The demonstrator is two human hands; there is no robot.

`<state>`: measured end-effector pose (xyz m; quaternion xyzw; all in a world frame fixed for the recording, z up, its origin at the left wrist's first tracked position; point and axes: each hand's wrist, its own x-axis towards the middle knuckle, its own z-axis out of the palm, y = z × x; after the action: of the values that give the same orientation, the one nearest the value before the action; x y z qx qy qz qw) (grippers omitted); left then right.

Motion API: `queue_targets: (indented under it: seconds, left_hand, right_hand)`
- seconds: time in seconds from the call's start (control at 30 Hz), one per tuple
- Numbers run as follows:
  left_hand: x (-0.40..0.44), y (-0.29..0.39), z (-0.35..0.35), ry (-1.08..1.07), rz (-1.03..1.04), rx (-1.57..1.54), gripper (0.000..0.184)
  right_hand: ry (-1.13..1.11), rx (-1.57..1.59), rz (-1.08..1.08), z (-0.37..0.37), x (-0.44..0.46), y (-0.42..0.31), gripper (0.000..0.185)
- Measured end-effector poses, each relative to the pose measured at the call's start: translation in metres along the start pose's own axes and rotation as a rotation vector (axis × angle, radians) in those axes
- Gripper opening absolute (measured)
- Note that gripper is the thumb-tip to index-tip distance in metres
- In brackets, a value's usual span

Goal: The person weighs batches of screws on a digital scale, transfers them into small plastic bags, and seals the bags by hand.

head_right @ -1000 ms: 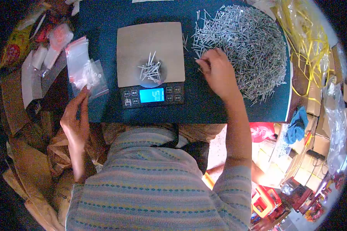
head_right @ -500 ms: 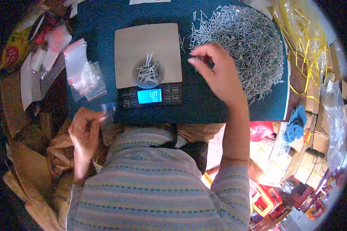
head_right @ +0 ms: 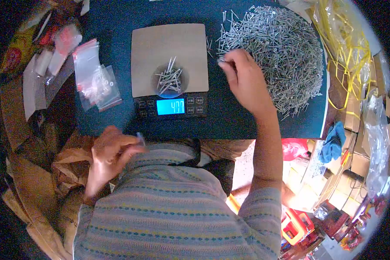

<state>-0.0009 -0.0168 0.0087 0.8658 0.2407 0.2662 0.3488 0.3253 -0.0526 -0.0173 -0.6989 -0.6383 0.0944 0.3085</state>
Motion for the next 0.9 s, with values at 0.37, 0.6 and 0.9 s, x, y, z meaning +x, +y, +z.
queue_targets:
  seconds: [0.37, 0.6, 0.9]
  left_hand:
    - [0.012, 0.014, 0.013, -0.118, 0.162, -0.194, 0.040]
    - [0.005, 0.009, 0.036, -0.016, 0.155, -0.516, 0.030]
    - [0.016, 0.005, 0.009, 0.167, 0.105, -0.120, 0.036]
  right_hand:
    - [-0.550, 1.133, 0.258, -0.001, -0.017, -0.078, 0.017]
    - [-0.729, 0.935, -0.073, 0.011, -0.042, -0.096, 0.013]
    - [-0.150, 0.414, -0.151, 0.017, -0.005, -0.089, 0.004]
